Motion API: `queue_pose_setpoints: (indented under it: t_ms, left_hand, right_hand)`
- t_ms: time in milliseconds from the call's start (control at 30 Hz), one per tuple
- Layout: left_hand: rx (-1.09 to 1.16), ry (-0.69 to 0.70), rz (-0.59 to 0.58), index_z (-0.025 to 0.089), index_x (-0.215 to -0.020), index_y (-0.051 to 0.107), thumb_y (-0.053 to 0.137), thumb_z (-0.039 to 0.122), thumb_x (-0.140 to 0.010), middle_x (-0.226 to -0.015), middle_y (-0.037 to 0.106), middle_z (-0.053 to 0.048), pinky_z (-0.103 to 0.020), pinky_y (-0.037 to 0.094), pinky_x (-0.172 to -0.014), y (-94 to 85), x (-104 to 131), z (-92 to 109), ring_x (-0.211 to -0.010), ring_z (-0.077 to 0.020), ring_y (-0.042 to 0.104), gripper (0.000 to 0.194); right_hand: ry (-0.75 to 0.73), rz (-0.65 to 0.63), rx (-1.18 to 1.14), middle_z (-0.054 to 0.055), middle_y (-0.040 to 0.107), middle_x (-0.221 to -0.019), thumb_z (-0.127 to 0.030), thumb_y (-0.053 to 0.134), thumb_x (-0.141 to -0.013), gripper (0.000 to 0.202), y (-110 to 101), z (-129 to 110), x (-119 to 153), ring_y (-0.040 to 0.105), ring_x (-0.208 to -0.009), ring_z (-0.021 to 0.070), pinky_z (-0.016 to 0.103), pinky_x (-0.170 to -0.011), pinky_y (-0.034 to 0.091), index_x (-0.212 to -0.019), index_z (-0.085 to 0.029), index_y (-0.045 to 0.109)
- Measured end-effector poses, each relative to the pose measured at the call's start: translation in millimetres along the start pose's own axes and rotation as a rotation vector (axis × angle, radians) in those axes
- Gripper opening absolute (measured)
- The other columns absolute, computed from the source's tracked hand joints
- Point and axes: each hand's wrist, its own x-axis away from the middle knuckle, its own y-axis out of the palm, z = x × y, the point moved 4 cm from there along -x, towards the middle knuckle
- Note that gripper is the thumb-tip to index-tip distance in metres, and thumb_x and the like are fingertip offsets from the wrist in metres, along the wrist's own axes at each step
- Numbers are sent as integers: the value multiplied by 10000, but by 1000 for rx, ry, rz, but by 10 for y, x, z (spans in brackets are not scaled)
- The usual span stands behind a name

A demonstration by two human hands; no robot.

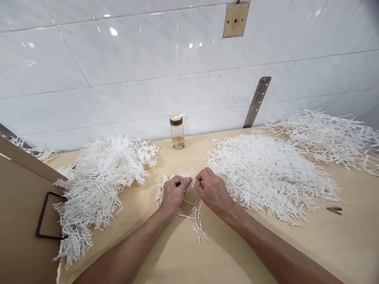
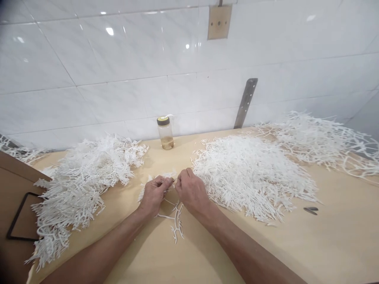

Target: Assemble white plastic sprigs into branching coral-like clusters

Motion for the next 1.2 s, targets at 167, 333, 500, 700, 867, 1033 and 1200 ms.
queue_pose_setpoints:
  t_ms: [167,333,500,700,867,1033,1200]
  left_hand:
    - [-183,289,12,183,-538,622,735,306,-733,-632,557,7,-248,359,-621,-52,43,148,-623,-128,482,257]
    - [-147,298,17,177,-552,620,744,363,-731,-625,544,8,-239,372,-595,-83,74,190,-596,-118,481,286]
    - [87,-119,-95,156,-632,606,715,590,-718,-553,497,41,-204,234,-401,-33,18,1,-392,-50,345,456]
    - [201,-204,-115,131,-760,670,728,633,-690,-743,609,-13,-188,285,-378,-18,-8,-57,-434,-50,484,511]
    - [193,-164,-98,141,-764,651,736,631,-690,-650,590,11,-195,344,-408,-8,-11,-69,-454,-76,521,502]
    - [126,-89,-105,161,-698,600,706,582,-758,-496,553,29,-202,391,-472,8,-12,-59,-459,-93,499,438]
    - [144,-106,-119,162,-723,610,711,569,-755,-507,572,22,-207,403,-480,31,-2,-64,-463,-99,511,421]
  right_hand:
    - [266,-180,-208,2,578,-620,-218,544,-780,100,18,75,10,542,-552,158,263,-519,399,-682,-217,529]
    - [250,35,-38,42,606,-687,-210,512,-790,113,-187,277,-106,554,-617,185,314,-603,426,-677,-209,523]
    - [385,336,13,50,622,-710,-278,544,-811,106,-660,692,-222,577,-630,196,360,-678,458,-780,-188,591]
    - [316,394,-29,112,652,-893,-301,551,-826,197,-760,674,-209,628,-717,218,390,-720,502,-935,-152,621]
    - [299,-161,-425,39,653,-740,-430,488,-915,293,-273,153,-66,602,-532,156,289,-515,486,-865,-185,641]
    - [284,-271,-462,40,686,-811,-419,545,-887,256,-26,-86,51,623,-573,149,275,-528,495,-917,-187,651]
    - [338,-199,-478,38,686,-791,-367,563,-863,200,55,59,57,625,-583,154,273,-528,497,-860,-195,663]
